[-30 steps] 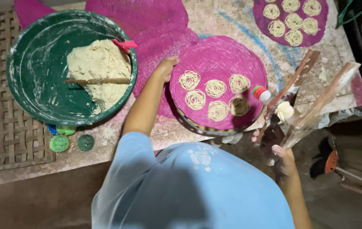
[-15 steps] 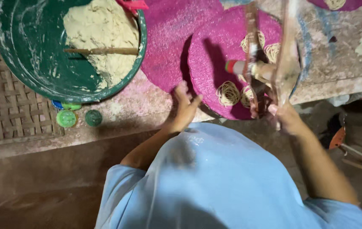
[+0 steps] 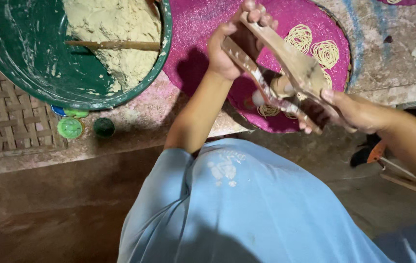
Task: The person uses a manual noodle press to extrude dough into thin strands, forming them into circular nests on a pink mat inside a woven tray. They repeatedly scoop dough from a green basin, load the press, and squeeze the handle to create the noodles.
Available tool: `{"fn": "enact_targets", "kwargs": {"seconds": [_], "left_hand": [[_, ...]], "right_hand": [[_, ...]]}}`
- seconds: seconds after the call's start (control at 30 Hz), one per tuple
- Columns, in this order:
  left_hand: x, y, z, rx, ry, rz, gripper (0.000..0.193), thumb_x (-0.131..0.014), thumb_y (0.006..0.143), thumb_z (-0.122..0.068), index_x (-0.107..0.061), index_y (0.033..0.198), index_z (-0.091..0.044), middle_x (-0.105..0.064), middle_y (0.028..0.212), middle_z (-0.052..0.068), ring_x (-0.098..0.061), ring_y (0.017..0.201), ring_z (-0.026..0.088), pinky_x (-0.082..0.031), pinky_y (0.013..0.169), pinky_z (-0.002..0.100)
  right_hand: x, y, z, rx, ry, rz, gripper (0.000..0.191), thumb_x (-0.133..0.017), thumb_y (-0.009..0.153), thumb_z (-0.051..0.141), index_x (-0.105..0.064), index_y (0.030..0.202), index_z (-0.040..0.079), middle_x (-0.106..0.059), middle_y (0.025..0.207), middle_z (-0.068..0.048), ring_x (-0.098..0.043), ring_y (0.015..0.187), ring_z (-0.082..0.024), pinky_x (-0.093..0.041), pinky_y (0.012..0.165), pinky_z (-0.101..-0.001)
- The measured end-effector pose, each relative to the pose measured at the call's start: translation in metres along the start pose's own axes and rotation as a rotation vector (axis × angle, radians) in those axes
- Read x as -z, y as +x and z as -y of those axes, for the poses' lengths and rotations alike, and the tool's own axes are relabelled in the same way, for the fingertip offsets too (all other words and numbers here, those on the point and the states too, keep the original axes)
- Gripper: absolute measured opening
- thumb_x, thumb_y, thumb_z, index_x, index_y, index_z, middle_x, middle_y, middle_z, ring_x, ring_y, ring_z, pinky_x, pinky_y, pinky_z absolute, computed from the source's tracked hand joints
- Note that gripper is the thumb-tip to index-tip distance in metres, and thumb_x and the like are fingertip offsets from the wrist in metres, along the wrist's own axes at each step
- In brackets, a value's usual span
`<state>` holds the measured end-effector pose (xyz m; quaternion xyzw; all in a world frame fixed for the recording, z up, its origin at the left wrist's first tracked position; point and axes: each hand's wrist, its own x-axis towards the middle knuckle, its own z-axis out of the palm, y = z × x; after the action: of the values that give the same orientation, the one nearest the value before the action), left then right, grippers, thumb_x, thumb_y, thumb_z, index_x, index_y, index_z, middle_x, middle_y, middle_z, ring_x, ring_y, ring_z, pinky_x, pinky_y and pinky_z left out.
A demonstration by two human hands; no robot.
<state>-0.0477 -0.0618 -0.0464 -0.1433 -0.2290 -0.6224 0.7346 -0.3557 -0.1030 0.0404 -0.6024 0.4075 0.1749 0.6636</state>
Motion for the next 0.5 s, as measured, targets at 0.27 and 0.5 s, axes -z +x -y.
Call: {"fn": "enact_targets", "kwargs": {"seconds": [0.27,0.5], "left_hand": [[0.047,0.006,-0.018,-0.106,-0.078,-0.014,0.028,-0.052,0.104,-0.042,-0.056,0.109,-0.015,-0.057,0.099,-0.002,-0.057,0.101,0.017,-0.044,0.109,0.040],[0.047,0.013,0.002,-0.186,-0.114,-0.092,0.025,-0.049,0.101,-0.039,-0.055,0.099,-0.015,-0.057,0.092,-0.001,-0.057,0.093,0.018,-0.045,0.103,0.040]], "right_hand": [[-0.003,0.038,0.016,0.161,-0.450,-0.196,0.083,-0.024,0.103,0.065,-0.069,0.109,-0.005,-0.072,0.091,-0.017,-0.063,0.085,-0.026,-0.052,0.080,-0.0420],[0.006,0.022,0.040,-0.031,-0.536,-0.234,0.086,-0.023,0.104,0.065,-0.075,0.098,-0.003,-0.066,0.075,-0.018,-0.061,0.072,-0.028,-0.050,0.071,-0.0437]]}}
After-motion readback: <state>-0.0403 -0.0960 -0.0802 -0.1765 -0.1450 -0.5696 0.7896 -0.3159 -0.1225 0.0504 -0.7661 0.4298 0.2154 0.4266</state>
